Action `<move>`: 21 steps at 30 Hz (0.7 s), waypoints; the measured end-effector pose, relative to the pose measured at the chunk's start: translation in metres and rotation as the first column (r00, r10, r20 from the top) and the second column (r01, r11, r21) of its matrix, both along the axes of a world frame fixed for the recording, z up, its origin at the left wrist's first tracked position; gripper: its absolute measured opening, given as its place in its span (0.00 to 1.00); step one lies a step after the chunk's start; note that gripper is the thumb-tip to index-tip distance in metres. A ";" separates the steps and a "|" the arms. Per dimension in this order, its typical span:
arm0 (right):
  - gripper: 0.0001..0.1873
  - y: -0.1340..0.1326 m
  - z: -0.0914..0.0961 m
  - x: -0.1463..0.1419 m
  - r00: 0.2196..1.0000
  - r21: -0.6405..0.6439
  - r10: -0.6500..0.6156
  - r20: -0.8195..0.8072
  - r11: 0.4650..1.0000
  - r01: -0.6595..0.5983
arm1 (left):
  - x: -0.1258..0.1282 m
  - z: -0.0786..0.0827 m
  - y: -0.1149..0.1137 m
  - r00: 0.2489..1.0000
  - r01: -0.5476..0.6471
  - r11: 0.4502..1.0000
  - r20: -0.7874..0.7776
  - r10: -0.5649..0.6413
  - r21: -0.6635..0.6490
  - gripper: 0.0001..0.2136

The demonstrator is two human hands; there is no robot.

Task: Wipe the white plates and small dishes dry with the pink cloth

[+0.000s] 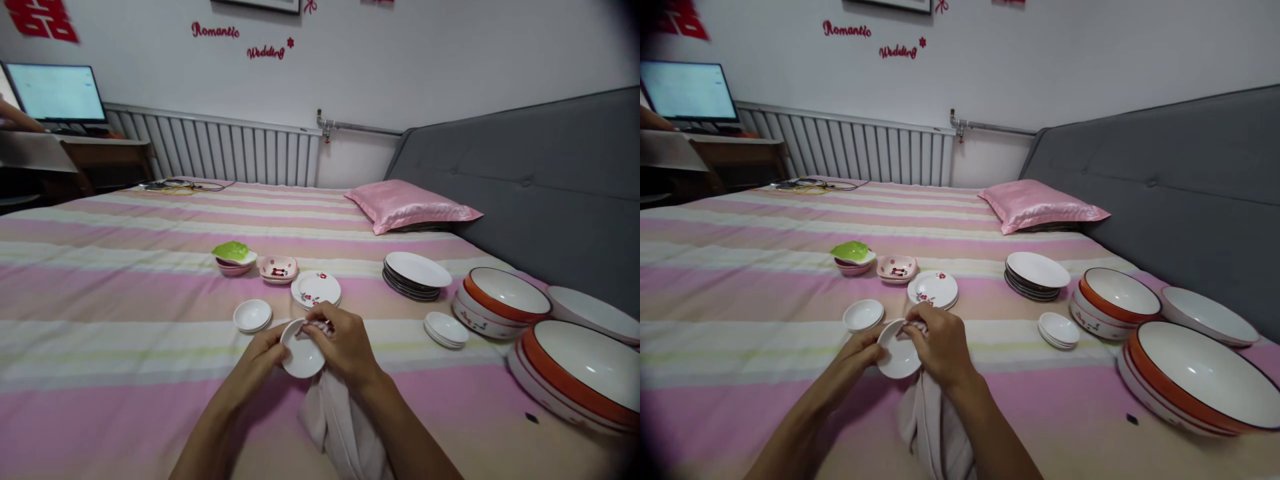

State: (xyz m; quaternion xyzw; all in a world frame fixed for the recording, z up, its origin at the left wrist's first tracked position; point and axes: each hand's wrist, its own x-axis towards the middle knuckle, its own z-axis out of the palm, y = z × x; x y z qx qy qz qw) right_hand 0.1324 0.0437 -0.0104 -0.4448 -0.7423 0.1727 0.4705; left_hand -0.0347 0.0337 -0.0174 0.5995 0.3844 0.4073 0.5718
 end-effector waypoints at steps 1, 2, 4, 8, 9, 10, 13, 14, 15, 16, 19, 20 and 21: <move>0.05 -0.001 -0.001 -0.003 0.999 -0.002 0.021 0.032 1.000 -0.021 | -0.001 0.000 0.000 0.998 -0.017 0.998 -0.056 0.020 0.059 0.16; 0.05 -0.003 -0.003 -0.006 0.997 -0.005 0.039 0.060 0.999 -0.039 | -0.002 0.000 -0.001 0.993 -0.028 0.993 -0.112 0.042 0.118 0.15; 0.05 -0.005 -0.006 -0.011 0.994 -0.017 0.067 0.090 0.998 -0.066 | -0.004 0.000 -0.002 0.975 -0.039 0.978 -0.205 0.082 0.207 0.13; 0.04 -0.006 -0.008 -0.016 0.999 -0.051 0.038 0.013 0.998 -0.037 | -0.006 0.000 -0.001 0.962 -0.137 0.951 -0.192 0.194 0.277 0.13; 0.04 -0.005 -0.009 -0.016 0.999 -0.069 -0.014 -0.034 0.998 0.012 | -0.005 -0.001 -0.001 0.963 -0.174 0.946 -0.153 0.222 0.273 0.15; 0.03 -0.003 -0.010 -0.015 0.993 -0.096 -0.084 -0.089 0.993 0.075 | -0.003 -0.002 0.000 0.963 -0.208 0.945 -0.114 0.243 0.254 0.17; 0.06 0.006 -0.017 -0.011 0.926 -0.233 -0.279 -0.253 0.947 0.221 | 0.011 -0.007 0.000 0.964 -0.264 0.955 0.000 0.266 0.133 0.23; 0.08 0.009 -0.021 -0.009 0.904 -0.280 -0.308 -0.298 0.933 0.226 | 0.017 -0.009 0.000 0.960 -0.279 0.956 0.040 0.276 0.093 0.25; 0.10 0.012 -0.024 -0.008 0.887 -0.314 -0.319 -0.334 0.925 0.214 | 0.022 -0.012 -0.001 0.952 -0.302 0.951 0.080 0.297 0.065 0.26; 0.11 0.014 -0.026 -0.008 0.876 -0.335 -0.320 -0.361 0.921 0.198 | 0.027 -0.014 -0.001 0.942 -0.323 0.946 0.114 0.316 0.043 0.27; 0.12 0.015 -0.029 -0.009 0.875 -0.347 -0.316 -0.368 0.919 0.186 | 0.034 -0.019 -0.002 0.926 -0.353 0.936 0.150 0.348 0.008 0.29; 0.11 0.014 -0.027 -0.010 0.884 -0.338 -0.313 -0.348 0.921 0.193 | 0.034 -0.019 -0.002 0.921 -0.358 0.934 0.161 0.354 -0.008 0.29; 0.10 0.013 -0.025 -0.011 0.894 -0.325 -0.312 -0.322 0.923 0.205 | 0.033 -0.018 -0.002 0.916 -0.362 0.932 0.175 0.361 -0.026 0.29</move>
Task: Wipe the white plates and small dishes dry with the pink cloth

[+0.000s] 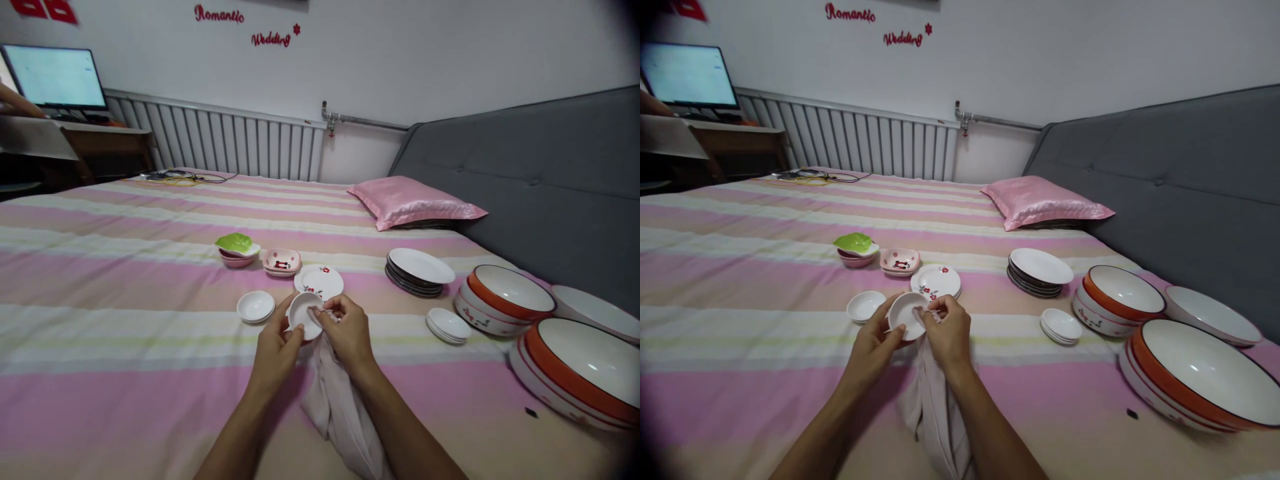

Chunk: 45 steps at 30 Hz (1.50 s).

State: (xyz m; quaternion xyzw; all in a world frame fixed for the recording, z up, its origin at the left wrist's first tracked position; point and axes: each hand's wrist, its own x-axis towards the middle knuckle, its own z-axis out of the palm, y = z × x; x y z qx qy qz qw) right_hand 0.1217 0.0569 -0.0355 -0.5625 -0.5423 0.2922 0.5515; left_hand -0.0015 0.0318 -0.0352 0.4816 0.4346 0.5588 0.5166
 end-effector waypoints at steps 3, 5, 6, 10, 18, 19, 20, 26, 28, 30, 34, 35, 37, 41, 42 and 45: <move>0.07 -0.005 0.008 0.000 0.996 0.037 -0.013 0.093 0.999 0.009 | -0.005 0.005 0.001 0.999 0.003 1.000 0.046 -0.002 -0.015 0.28; 0.05 -0.007 0.011 0.000 0.991 0.081 -0.029 0.134 0.997 0.018 | -0.007 0.006 0.001 0.999 0.037 0.999 0.034 -0.037 0.003 0.27; 0.03 -0.008 0.012 0.001 0.988 0.113 -0.039 0.151 0.993 0.022 | -0.008 0.006 0.001 0.998 0.056 0.998 0.024 -0.056 0.015 0.26; 0.03 -0.010 0.012 0.000 0.974 0.273 -0.077 0.214 0.962 0.016 | -0.012 0.006 0.001 0.993 0.103 0.994 -0.059 -0.101 0.032 0.25; 0.05 -0.016 0.014 -0.002 0.916 0.330 0.147 0.372 0.902 -0.278 | -0.025 0.014 -0.001 0.932 0.146 0.971 -0.357 -0.070 0.191 0.20; 0.05 -0.016 0.013 -0.002 0.919 0.313 0.151 0.363 0.910 -0.273 | -0.026 0.013 -0.001 0.927 0.142 0.971 -0.369 -0.061 0.195 0.19; 0.04 -0.015 0.013 -0.003 0.927 0.294 0.145 0.347 0.921 -0.255 | -0.026 0.012 -0.001 0.926 0.130 0.971 -0.376 -0.047 0.200 0.20; 0.06 -0.010 0.011 -0.002 0.981 0.167 -0.061 0.182 0.986 0.030 | -0.015 0.008 -0.001 0.983 0.091 0.982 -0.175 -0.061 0.166 0.24; 0.08 -0.008 0.011 -0.001 0.987 0.121 -0.100 0.124 0.989 0.085 | -0.009 0.010 -0.003 0.990 0.129 0.983 -0.075 -0.120 0.129 0.25; 0.10 -0.007 0.012 0.000 0.991 0.078 -0.099 0.091 0.993 0.092 | -0.005 0.011 -0.005 0.984 0.180 0.976 -0.021 -0.179 0.119 0.28; 0.11 -0.008 0.012 -0.002 0.996 -0.003 -0.047 0.082 0.999 0.047 | -0.005 0.007 -0.006 0.982 0.190 0.961 -0.056 -0.182 0.201 0.31; 0.11 -0.008 0.011 -0.003 0.997 -0.023 -0.016 0.082 1.000 0.018 | -0.006 0.006 -0.005 0.984 0.174 0.961 -0.086 -0.159 0.215 0.32; 0.11 -0.009 0.010 -0.004 0.996 -0.067 0.063 0.061 0.996 -0.059 | -0.008 0.003 -0.005 0.981 0.153 0.964 -0.154 -0.120 0.219 0.34; 0.11 -0.010 0.009 -0.004 0.989 -0.110 0.150 0.002 0.983 -0.149 | -0.012 0.005 -0.004 0.956 0.132 0.969 -0.283 -0.069 0.208 0.38; 0.11 -0.011 0.010 -0.003 0.989 -0.109 0.151 0.001 0.983 -0.150 | -0.013 0.007 -0.004 0.948 0.131 0.968 -0.311 -0.058 0.216 0.38; 0.11 -0.012 0.016 -0.001 0.991 -0.095 0.136 0.021 0.987 -0.133 | -0.015 0.012 -0.006 0.936 0.124 0.960 -0.351 -0.029 0.250 0.39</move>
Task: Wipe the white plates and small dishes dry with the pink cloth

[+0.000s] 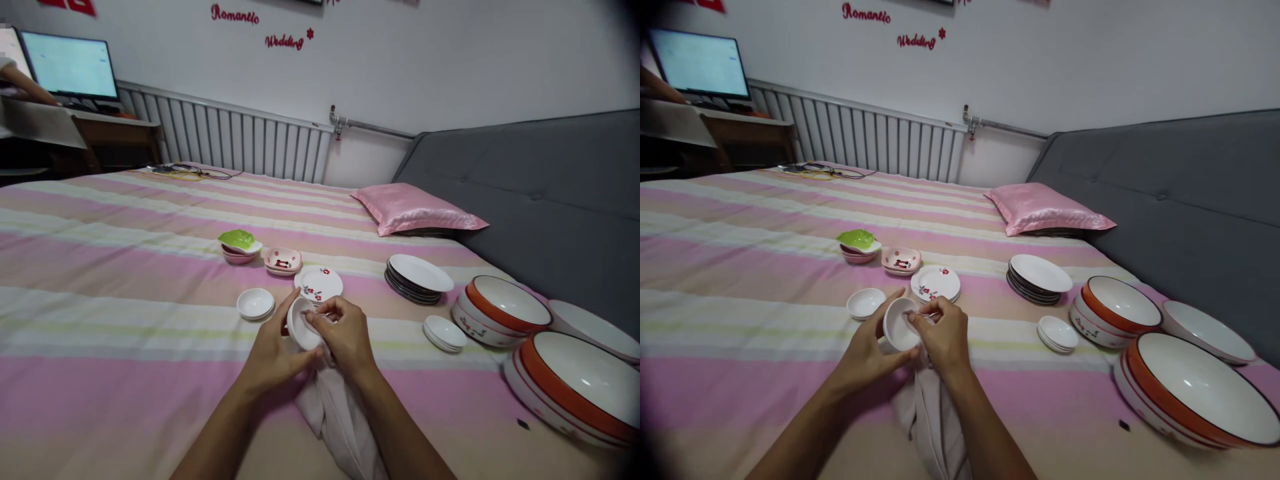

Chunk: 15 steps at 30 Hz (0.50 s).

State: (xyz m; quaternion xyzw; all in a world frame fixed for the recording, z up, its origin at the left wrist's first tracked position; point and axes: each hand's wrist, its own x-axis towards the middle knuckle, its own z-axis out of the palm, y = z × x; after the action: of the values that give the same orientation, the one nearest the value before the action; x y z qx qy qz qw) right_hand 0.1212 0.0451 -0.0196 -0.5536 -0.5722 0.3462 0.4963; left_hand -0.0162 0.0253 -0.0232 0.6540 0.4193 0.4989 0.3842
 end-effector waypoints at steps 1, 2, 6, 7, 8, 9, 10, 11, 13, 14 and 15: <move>0.11 0.000 0.002 0.001 1.000 0.009 -0.006 0.002 1.000 0.006 | 0.000 0.001 -0.001 1.000 -0.001 1.000 0.009 0.001 0.000 0.40; 0.11 0.000 0.003 0.001 1.000 0.018 -0.009 -0.001 1.000 0.009 | -0.001 0.002 -0.002 1.000 0.004 1.000 0.027 -0.004 -0.007 0.39; 0.11 0.000 0.004 0.001 0.997 0.028 0.024 -0.071 0.999 -0.022 | -0.001 0.000 -0.001 0.983 0.081 0.994 0.169 -0.067 -0.078 0.34; 0.11 0.000 0.004 0.001 0.995 0.023 0.033 -0.089 0.999 -0.031 | -0.001 -0.001 0.000 0.973 0.105 0.991 0.215 -0.084 -0.086 0.32; 0.11 0.000 0.003 0.000 0.994 0.019 0.040 -0.100 0.999 -0.038 | -0.001 -0.002 0.001 0.961 0.126 0.988 0.259 -0.099 -0.089 0.30; 0.11 0.000 0.004 0.000 0.994 0.020 0.044 -0.102 0.999 -0.042 | -0.002 -0.002 0.002 0.949 0.144 0.986 0.295 -0.112 -0.089 0.28; 0.10 -0.001 0.004 0.000 0.994 0.027 0.044 -0.096 0.999 -0.041 | -0.002 -0.002 0.002 0.940 0.155 0.984 0.319 -0.119 -0.088 0.27; 0.10 -0.001 0.005 -0.001 0.996 0.043 0.041 -0.083 0.998 -0.037 | -0.003 -0.001 0.003 0.936 0.159 0.983 0.331 -0.121 -0.090 0.26; 0.09 -0.003 0.006 -0.001 0.998 0.094 0.030 -0.051 0.995 -0.025 | -0.005 0.000 0.003 0.938 0.154 0.983 0.326 -0.115 -0.097 0.24; 0.09 -0.004 0.007 -0.002 0.999 0.126 0.022 -0.034 0.992 -0.018 | -0.005 0.000 0.003 0.942 0.149 0.984 0.316 -0.110 -0.101 0.23; 0.08 -0.005 0.008 -0.002 1.000 0.160 0.013 -0.018 0.987 -0.010 | -0.006 0.001 0.003 0.946 0.146 0.984 0.306 -0.107 -0.106 0.21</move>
State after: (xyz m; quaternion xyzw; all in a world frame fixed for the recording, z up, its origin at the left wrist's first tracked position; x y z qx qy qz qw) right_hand 0.1192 0.0406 -0.0118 -0.5053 -0.5967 0.3073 0.5424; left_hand -0.0223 0.0283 -0.0225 0.5709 0.3445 0.5383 0.5154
